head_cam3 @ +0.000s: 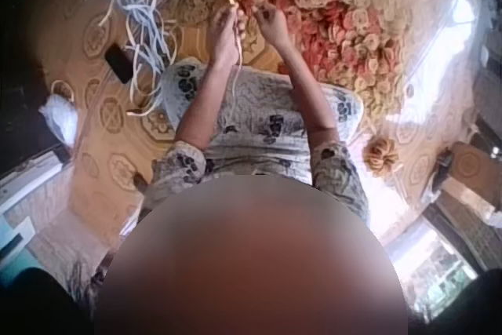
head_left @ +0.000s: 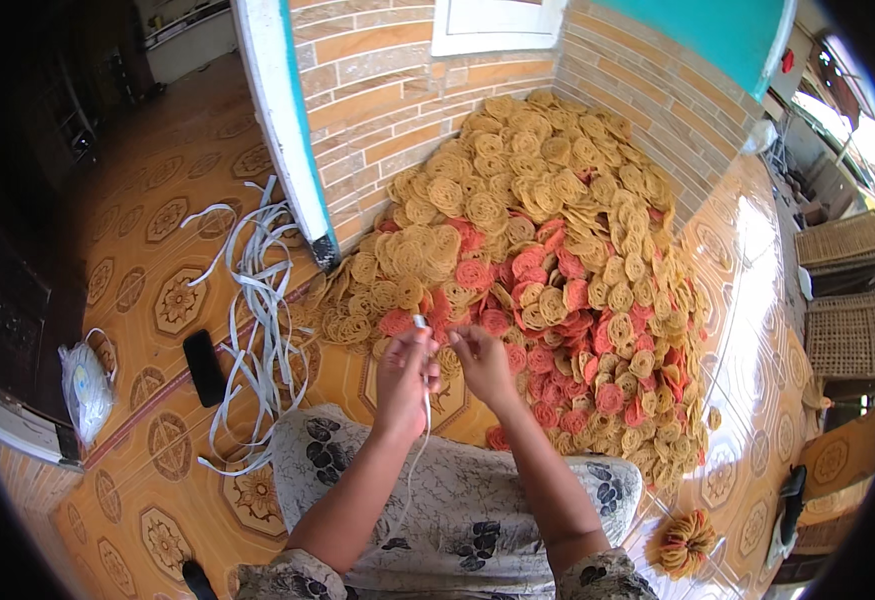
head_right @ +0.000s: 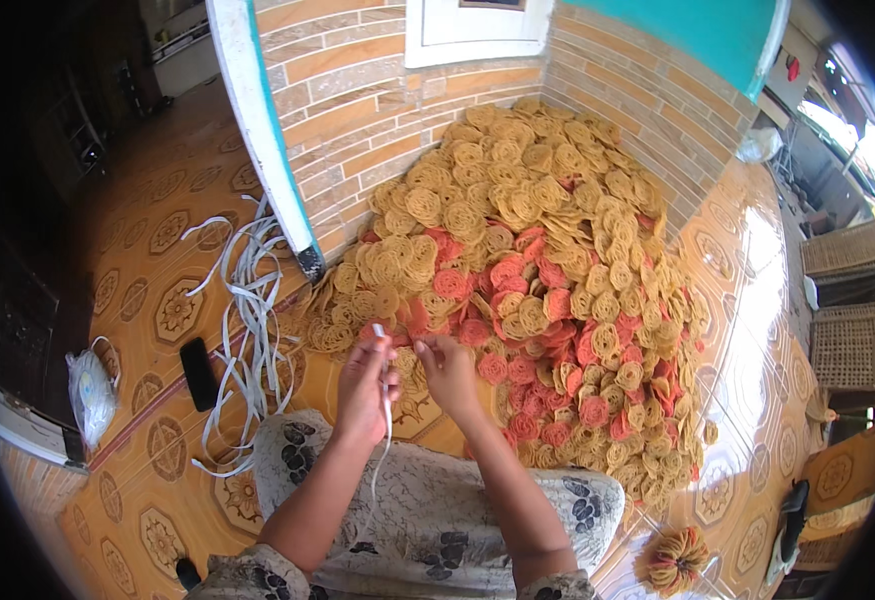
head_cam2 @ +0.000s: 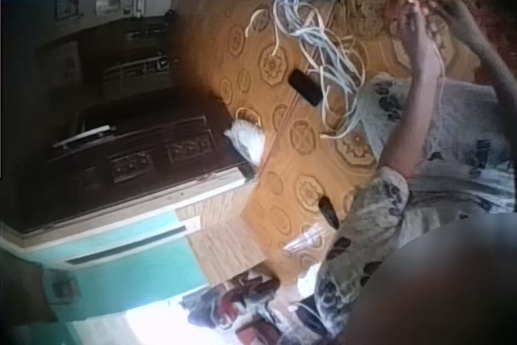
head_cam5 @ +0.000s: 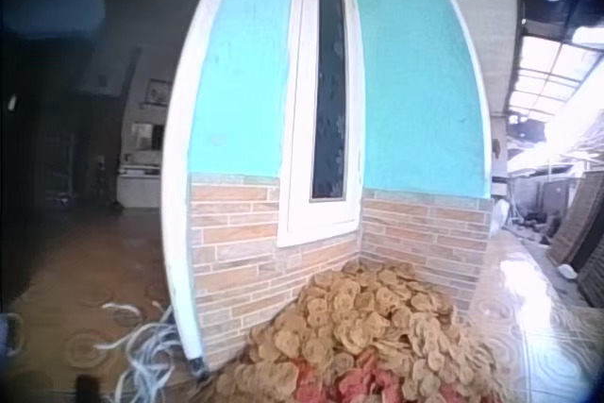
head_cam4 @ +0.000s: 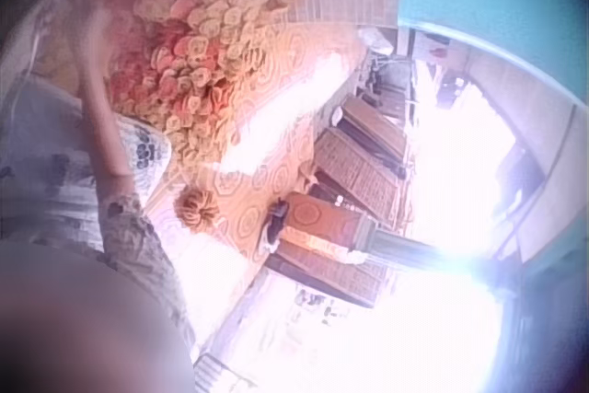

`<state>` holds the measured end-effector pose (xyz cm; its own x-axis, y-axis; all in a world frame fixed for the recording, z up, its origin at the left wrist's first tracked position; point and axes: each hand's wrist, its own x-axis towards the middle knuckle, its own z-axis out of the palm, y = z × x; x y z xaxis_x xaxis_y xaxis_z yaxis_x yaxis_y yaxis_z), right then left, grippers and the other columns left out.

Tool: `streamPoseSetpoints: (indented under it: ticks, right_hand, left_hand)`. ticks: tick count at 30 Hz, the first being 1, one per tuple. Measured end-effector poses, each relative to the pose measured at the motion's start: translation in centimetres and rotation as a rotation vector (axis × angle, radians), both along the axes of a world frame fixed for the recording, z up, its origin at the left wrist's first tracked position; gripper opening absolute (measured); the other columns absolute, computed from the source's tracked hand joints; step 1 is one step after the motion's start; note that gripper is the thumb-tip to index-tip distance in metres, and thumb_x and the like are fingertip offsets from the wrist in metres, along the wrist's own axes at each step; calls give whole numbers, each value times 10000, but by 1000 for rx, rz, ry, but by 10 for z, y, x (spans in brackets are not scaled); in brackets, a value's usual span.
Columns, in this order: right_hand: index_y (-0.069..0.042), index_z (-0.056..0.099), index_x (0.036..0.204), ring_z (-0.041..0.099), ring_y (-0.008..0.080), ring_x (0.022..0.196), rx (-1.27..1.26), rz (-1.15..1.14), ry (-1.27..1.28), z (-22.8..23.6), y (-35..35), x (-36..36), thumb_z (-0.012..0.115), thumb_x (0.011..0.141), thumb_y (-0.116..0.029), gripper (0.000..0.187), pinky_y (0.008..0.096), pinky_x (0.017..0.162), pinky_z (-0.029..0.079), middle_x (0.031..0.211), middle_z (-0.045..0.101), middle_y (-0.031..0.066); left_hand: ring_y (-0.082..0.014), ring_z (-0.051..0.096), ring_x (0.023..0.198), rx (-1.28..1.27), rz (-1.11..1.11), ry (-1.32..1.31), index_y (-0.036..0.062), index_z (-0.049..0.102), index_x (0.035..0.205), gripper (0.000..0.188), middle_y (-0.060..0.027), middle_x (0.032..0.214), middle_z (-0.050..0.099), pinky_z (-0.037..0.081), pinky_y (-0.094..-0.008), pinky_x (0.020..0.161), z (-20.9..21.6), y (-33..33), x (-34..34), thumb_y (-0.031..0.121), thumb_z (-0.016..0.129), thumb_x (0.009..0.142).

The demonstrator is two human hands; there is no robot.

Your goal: The person sits on the floor and repeatedly picks up small, coiled, flower-shaped items in yellow and red. They thread a white ribbon through the center of each item and tie it to form a bundle. The finished bundles are placed on the floor to the right.

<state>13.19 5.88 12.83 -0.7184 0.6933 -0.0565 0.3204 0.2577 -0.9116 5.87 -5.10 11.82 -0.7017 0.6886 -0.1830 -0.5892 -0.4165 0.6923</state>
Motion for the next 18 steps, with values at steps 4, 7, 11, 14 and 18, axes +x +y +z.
streamPoseSetpoints:
  ticks: [4, 7, 11, 14, 18]
  right_hand:
    - [32, 590, 1216, 597, 138, 904, -655, 72, 457, -54, -24, -7, 474, 1032, -318, 411, 290, 858, 479, 1091, 652, 79]
    - [29, 559, 1276, 601, 155, 967, -814, 114, 530, -71, -35, -3, 467, 1036, -303, 420, 311, 893, 474, 1151, 638, 107]
    - [13, 633, 1164, 616, 173, 998, -779, 98, 512, -79, -41, -15, 514, 1012, -206, 293, 328, 914, 471, 1118, 666, 101]
    - [-6, 689, 1069, 615, 135, 870, -727, 27, 460, -99, -54, -26, 553, 994, -163, 220, 283, 790, 487, 976, 685, 66]
    - [9, 689, 1010, 518, 84, 681, -318, -36, 40, -151, -71, -32, 547, 1006, -219, 268, 247, 636, 426, 754, 603, -12]
  left_hand:
    - [-38, 559, 652, -542, -359, 822, 9, 644, 980, 163, -9, 784, 655, 442, -226, 578, -27, -13, -31, 168, 614, 959]
    - [-30, 517, 667, -466, -387, 752, 4, 641, 989, 167, 25, 769, 610, 435, -221, 590, -45, -25, -47, 167, 620, 960]
    - [-77, 612, 857, -392, -521, 653, -9, 625, 1074, 224, -32, 910, 675, 505, -246, 785, -53, -30, -73, 184, 621, 960]
    - [-107, 635, 885, -503, -781, 839, 12, 635, 1108, 262, -58, 957, 692, 509, -278, 808, -54, -42, -106, 225, 627, 955]
    - [-163, 673, 883, -697, -426, 1180, 76, 688, 1082, 207, -82, 974, 714, 525, -324, 803, -67, -49, -216, 203, 629, 929]
